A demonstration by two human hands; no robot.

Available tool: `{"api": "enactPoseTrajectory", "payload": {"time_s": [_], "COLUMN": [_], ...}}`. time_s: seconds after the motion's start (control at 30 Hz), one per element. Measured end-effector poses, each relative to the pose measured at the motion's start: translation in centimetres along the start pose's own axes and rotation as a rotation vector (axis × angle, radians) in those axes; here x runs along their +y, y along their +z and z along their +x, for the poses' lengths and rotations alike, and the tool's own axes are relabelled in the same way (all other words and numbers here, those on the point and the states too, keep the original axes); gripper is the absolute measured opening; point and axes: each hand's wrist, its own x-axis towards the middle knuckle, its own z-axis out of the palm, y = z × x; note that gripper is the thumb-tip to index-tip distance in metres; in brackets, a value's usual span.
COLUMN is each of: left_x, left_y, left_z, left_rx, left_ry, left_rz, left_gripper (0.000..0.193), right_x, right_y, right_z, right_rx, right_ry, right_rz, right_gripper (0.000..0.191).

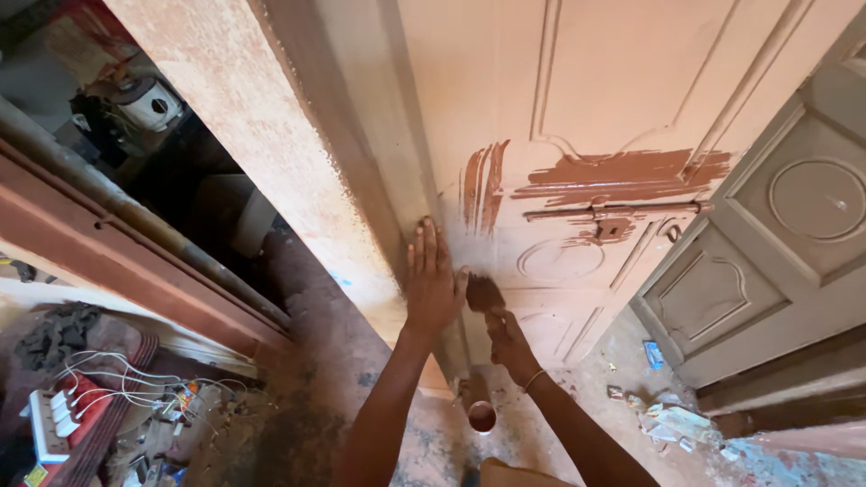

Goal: The person paints a reddish-brown door with a paintbrush, steadying the door with the other hand. They then carry the paint cup and brush to a second unpainted door and begin brushing paint onto its panels and edges.

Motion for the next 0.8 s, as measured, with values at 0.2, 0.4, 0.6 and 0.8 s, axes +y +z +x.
{"api": "enactPoseTrajectory", "payload": {"time_s": [0.2,0.4,0.6,0.8], "left_x": [-0.4,-0.8,-1.1,-1.0], "left_y": [-0.1,-0.3,-0.1,0.2], "left_z": [-0.6,-0.5,-0.5,-0.4], "left_rx": [-0.021,-0.016,-0.002,-0.011], "left_ry": [-0.004,-0.007,-0.019,-0.012], "left_rz": [-0.058,-0.032,-0.087,-0.031], "left_gripper": [0.081,0.078,0.081,0.078], "right_x": [-1.8,-7.5,-10.1,-4.3], "right_y": [-0.1,0.1,1.1,0.8], "right_z": [0.9,-0.2,-2.3,0.6], "right_rx": [0.062,-0.177,-0.187,-0.036], "right_ry": [0.12,-0.233,-0.491,-0.9], "right_rz": [0.11,0.297,0.179,-0.318], "right_gripper": [0.036,0.035,0.05,0.035]}}
